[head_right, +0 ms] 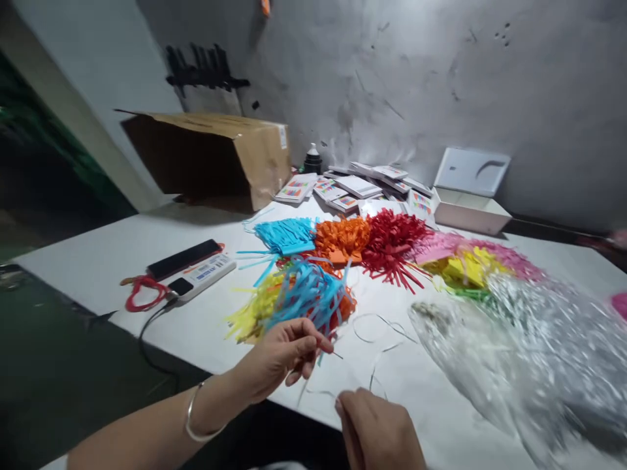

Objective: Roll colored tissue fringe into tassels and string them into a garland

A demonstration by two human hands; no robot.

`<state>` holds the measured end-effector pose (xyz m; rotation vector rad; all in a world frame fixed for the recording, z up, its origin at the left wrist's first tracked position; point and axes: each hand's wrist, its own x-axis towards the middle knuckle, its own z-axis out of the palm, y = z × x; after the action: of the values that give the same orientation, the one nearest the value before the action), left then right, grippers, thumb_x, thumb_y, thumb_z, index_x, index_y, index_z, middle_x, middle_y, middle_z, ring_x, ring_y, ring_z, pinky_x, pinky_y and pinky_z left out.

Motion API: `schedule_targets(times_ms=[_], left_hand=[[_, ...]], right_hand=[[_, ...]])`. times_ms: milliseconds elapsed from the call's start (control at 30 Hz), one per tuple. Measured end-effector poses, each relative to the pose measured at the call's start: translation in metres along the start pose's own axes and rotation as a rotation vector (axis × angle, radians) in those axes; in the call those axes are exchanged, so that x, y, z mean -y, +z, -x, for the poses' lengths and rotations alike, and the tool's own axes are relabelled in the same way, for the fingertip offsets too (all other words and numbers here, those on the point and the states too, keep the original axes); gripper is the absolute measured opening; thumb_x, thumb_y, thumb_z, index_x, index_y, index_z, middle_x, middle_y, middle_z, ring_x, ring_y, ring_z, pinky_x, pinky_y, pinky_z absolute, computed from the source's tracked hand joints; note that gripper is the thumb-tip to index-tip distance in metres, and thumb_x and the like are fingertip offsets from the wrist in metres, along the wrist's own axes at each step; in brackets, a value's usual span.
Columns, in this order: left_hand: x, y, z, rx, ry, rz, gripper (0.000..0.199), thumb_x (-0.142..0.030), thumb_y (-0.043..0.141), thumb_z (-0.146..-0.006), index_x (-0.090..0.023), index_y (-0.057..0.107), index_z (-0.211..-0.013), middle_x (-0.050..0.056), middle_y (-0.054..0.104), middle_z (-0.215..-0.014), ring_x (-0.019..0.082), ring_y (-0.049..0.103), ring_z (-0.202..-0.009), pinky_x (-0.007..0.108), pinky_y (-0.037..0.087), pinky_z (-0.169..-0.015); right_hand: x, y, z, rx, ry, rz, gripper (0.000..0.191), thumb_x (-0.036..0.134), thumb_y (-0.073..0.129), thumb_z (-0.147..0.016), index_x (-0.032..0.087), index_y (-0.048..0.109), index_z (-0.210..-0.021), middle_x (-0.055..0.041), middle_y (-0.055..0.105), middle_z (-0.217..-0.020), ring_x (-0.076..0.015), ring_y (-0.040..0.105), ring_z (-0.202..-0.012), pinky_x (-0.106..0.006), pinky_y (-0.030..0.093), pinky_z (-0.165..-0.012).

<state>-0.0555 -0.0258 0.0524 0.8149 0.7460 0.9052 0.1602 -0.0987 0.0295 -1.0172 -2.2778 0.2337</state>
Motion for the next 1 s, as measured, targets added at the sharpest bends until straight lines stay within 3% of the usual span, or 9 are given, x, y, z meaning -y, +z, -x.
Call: schedule_targets(times_ms=[133, 233, 367, 533, 767, 1000], left_hand=[[0.034, 0.032, 0.009, 0.114, 0.003, -0.12, 0.047, -0.057, 0.074, -0.079, -0.015, 0.053, -0.081, 0.012, 0.075, -0.094, 0.009, 0.062, -0.046, 0.015, 0.033, -0.033], [0.052, 0.04, 0.016, 0.125, 0.044, -0.198, 0.046, -0.06, 0.067, -0.084, -0.017, 0.05, -0.084, 0.004, 0.071, -0.075, 0.007, 0.054, -0.043, 0.015, 0.031, -0.036], [0.067, 0.043, 0.021, 0.12, 0.101, -0.274, 0.043, -0.059, 0.065, -0.087, -0.018, 0.05, -0.083, -0.007, 0.049, -0.057, 0.005, 0.041, -0.047, 0.016, 0.027, -0.043], [0.072, 0.045, 0.024, 0.116, 0.147, -0.356, 0.042, -0.058, 0.062, -0.089, -0.018, 0.052, -0.081, -0.007, 0.04, -0.062, 0.008, 0.036, -0.054, 0.02, 0.028, -0.048], [0.07, 0.042, 0.027, 0.145, 0.086, -0.488, 0.044, -0.06, 0.058, -0.09, -0.017, 0.052, -0.08, -0.007, 0.038, -0.06, 0.009, 0.032, -0.054, 0.022, 0.025, -0.049], [0.07, 0.043, 0.022, 0.104, -0.058, -0.215, 0.047, -0.059, 0.071, -0.08, -0.018, 0.049, -0.076, -0.011, 0.031, -0.055, 0.005, 0.021, -0.046, 0.02, 0.014, -0.045]], right_hand=[[0.028, -0.034, -0.002, -0.126, 0.055, 0.133, 0.013, 0.012, 0.047, -0.099, 0.018, 0.056, -0.091, 0.002, 0.051, -0.062, -0.0128, 0.048, -0.049, -0.027, 0.033, -0.049], [0.038, -0.043, 0.013, -0.149, 0.14, 0.083, 0.017, 0.013, 0.045, -0.1, 0.019, 0.055, -0.087, 0.0015, 0.053, -0.064, -0.0126, 0.051, -0.052, -0.026, 0.035, -0.053], [0.039, -0.042, 0.032, -0.204, 0.281, -0.04, 0.019, 0.016, 0.045, -0.101, 0.02, 0.057, -0.087, 0.0014, 0.058, -0.067, -0.0119, 0.055, -0.056, -0.024, 0.039, -0.056], [0.037, -0.036, 0.042, -0.295, 0.361, -0.17, 0.017, 0.018, 0.049, -0.1, 0.021, 0.06, -0.087, 0.002, 0.061, -0.069, -0.0112, 0.058, -0.058, -0.022, 0.041, -0.056], [0.032, -0.032, 0.048, -0.394, 0.361, -0.198, 0.014, 0.015, 0.053, -0.096, 0.02, 0.062, -0.088, 0.0018, 0.062, -0.069, -0.0111, 0.057, -0.058, -0.022, 0.042, -0.056], [0.032, -0.022, 0.053, -0.401, 0.397, -0.279, 0.016, 0.016, 0.053, -0.096, 0.02, 0.063, -0.084, 0.0014, 0.061, -0.065, -0.0119, 0.057, -0.055, -0.023, 0.042, -0.054]])
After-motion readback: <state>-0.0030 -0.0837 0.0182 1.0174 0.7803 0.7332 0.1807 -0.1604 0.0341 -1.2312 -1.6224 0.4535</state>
